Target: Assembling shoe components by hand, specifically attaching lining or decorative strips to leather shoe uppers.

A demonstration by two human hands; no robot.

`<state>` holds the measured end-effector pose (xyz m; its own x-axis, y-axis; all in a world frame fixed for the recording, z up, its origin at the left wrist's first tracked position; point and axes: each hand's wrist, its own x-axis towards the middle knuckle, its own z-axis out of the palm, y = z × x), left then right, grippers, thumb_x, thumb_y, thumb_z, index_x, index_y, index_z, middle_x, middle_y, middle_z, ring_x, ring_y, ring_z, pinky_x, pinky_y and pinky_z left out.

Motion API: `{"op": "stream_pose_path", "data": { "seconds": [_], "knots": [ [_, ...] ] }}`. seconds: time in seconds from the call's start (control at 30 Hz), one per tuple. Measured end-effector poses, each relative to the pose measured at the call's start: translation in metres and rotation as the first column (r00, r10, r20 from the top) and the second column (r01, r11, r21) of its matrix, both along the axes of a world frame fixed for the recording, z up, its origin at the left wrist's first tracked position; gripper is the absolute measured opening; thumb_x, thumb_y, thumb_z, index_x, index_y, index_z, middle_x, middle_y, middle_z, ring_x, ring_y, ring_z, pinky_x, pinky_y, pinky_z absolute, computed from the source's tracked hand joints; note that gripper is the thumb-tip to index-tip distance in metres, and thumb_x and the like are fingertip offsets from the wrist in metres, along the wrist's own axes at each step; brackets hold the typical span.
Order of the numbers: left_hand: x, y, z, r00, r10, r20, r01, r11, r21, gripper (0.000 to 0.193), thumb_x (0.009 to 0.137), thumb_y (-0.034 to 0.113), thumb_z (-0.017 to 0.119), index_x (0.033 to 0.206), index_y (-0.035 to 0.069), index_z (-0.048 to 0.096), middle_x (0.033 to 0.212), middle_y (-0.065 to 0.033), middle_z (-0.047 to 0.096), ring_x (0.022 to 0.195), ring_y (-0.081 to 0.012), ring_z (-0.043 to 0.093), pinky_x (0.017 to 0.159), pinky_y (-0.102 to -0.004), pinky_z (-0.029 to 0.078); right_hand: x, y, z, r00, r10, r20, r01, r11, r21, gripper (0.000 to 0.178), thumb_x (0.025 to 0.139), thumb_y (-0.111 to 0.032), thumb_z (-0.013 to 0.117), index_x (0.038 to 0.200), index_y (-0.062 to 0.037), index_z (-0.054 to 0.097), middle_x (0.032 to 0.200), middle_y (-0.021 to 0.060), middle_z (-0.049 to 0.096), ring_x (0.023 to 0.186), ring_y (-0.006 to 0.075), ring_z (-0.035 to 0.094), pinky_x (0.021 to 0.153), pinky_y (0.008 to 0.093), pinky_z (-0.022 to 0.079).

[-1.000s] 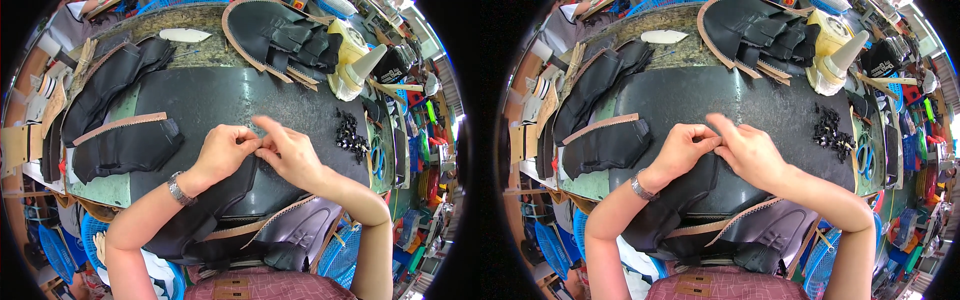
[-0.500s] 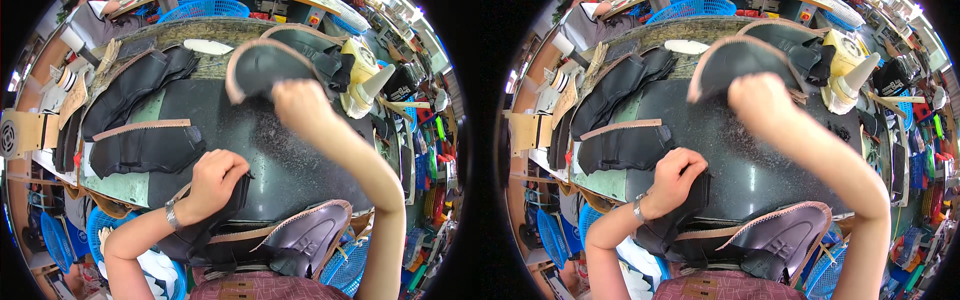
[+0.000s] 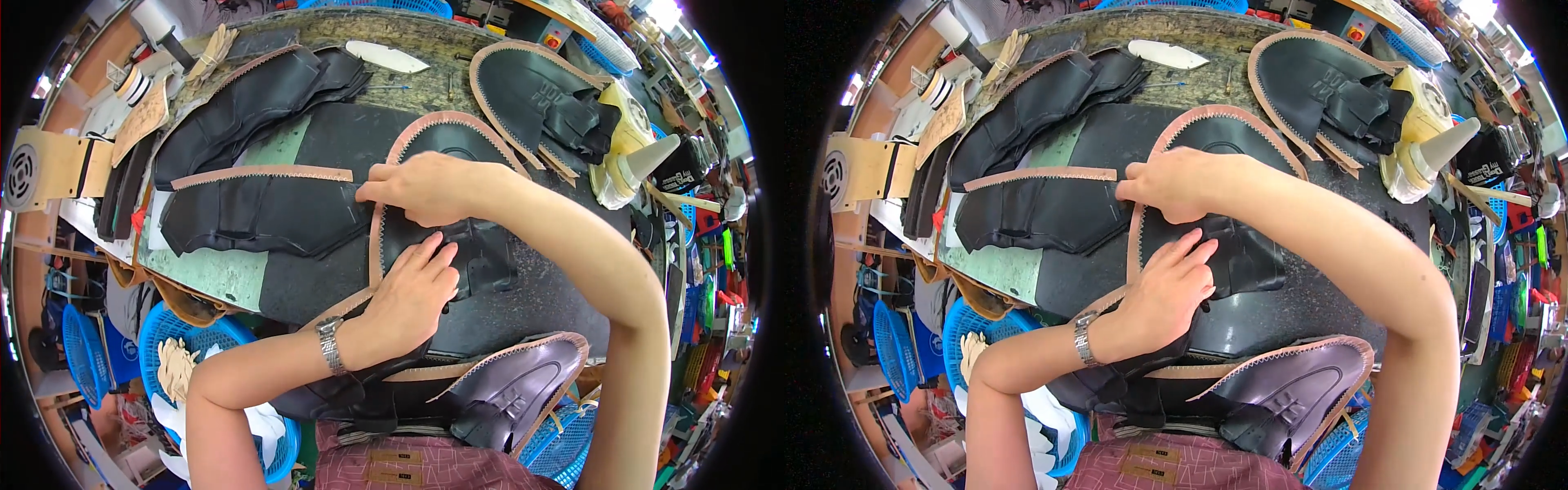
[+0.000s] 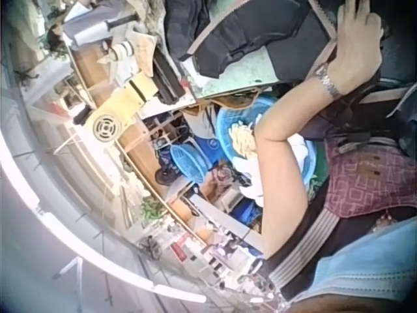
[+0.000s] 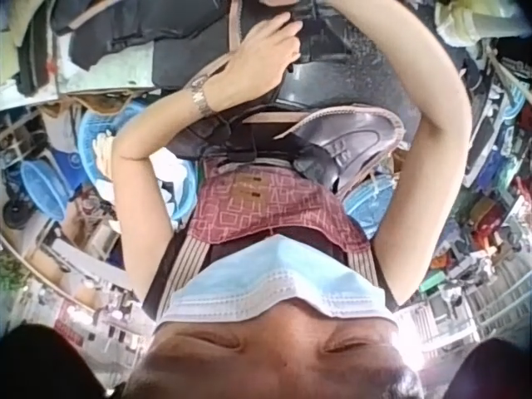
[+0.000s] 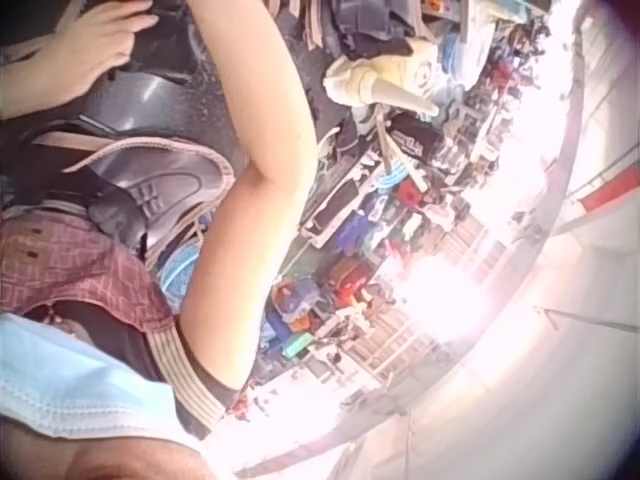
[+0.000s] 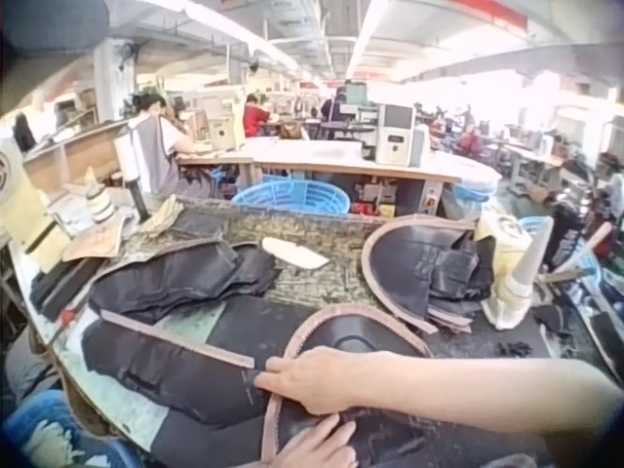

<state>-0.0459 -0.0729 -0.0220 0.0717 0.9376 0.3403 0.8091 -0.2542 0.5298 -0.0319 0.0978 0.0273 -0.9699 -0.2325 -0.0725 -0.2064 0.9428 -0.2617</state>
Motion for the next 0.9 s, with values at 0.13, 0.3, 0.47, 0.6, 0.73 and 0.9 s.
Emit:
{"op": "stream_pose_path", "data": {
  "seconds": [0.13,0.3,0.47,0.6,0.73,0.9],
  "knots": [
    [-0.003,-0.022,0.001,0.997,-0.05,-0.056,0.048,0.998,-0.038,0.015,0.077,0.007,0.061,0.086,-0.001,0.053,0.122,-0.0236,0.053,0.121,-0.0368,0.046,0.099,-0.0449,0.038,0.012,0.004,0.019,0.979,0.173,-0.107,-0.163,0.982,0.098,0.006,0.073,-0.012,0.06,0.077,-0.0074,0.059,0.084,0.0062,0.053,0.086,0.0242,0.059,0.071,0.0389,0.047],
    [0.004,-0.031,0.004,0.969,-0.068,-0.237,0.07,0.998,0.001,0.017,0.074,0.01,0.058,0.087,-0.001,0.056,0.119,-0.0243,0.055,0.109,-0.0349,0.055,0.093,-0.039,0.043,0.083,0.009,0.039,0.917,0.287,-0.278,-0.207,0.936,0.284,0.016,0.068,-0.021,0.06,0.075,-0.0072,0.06,0.083,0.0057,0.06,0.093,0.0246,0.054,0.085,0.0416,0.042],
    [0.004,-0.035,0.008,0.979,-0.028,-0.201,0.048,0.995,0.093,0.012,0.078,0.011,0.058,0.083,0.0,0.059,0.101,-0.0176,0.061,0.084,-0.0287,0.058,0.074,-0.0334,0.049,0.098,0.007,0.019,0.988,0.021,-0.155,-0.031,0.998,-0.06,0.025,0.077,-0.028,0.06,0.082,-0.0036,0.063,0.082,0.0092,0.062,0.092,0.0289,0.055,0.088,0.0426,0.042],
    [-0.006,-0.037,0.009,0.975,0.113,0.192,-0.111,0.994,-0.024,0.016,0.077,0.004,0.065,0.093,0.0,0.061,0.087,-0.0173,0.057,0.078,-0.0354,0.056,0.069,-0.039,0.047,0.097,-0.004,0.013,0.989,-0.15,-0.015,0.147,0.98,-0.135,0.037,0.081,-0.034,0.063,0.099,-0.0025,0.062,0.1,0.0126,0.058,0.1,0.0309,0.053,0.094,0.0421,0.04],
    [-0.019,-0.036,0.006,0.919,0.189,0.346,-0.155,0.98,-0.123,0.006,0.079,0.002,0.062,0.083,-0.001,0.059,0.093,-0.0163,0.058,0.085,-0.0332,0.057,0.072,-0.0374,0.047,0.1,0.0,0.003,0.985,0.01,-0.17,0.008,0.995,0.101,0.033,0.077,-0.02,0.063,0.107,-0.0054,0.059,0.116,0.0115,0.05,0.114,0.0296,0.047,0.098,0.0441,0.037],
    [-0.022,-0.029,0.015,0.971,0.126,0.204,-0.133,0.991,0.023,0.006,0.078,0.001,0.062,0.081,0.0,0.057,0.109,-0.0169,0.056,0.099,-0.0342,0.056,0.082,-0.0381,0.047,0.104,0.006,0.003,0.794,0.499,-0.346,-0.121,0.688,0.716,0.029,0.07,-0.017,0.058,0.095,-0.0037,0.063,0.104,0.0054,0.055,0.103,0.0202,0.051,0.094,0.0377,0.039]
  ]
}}
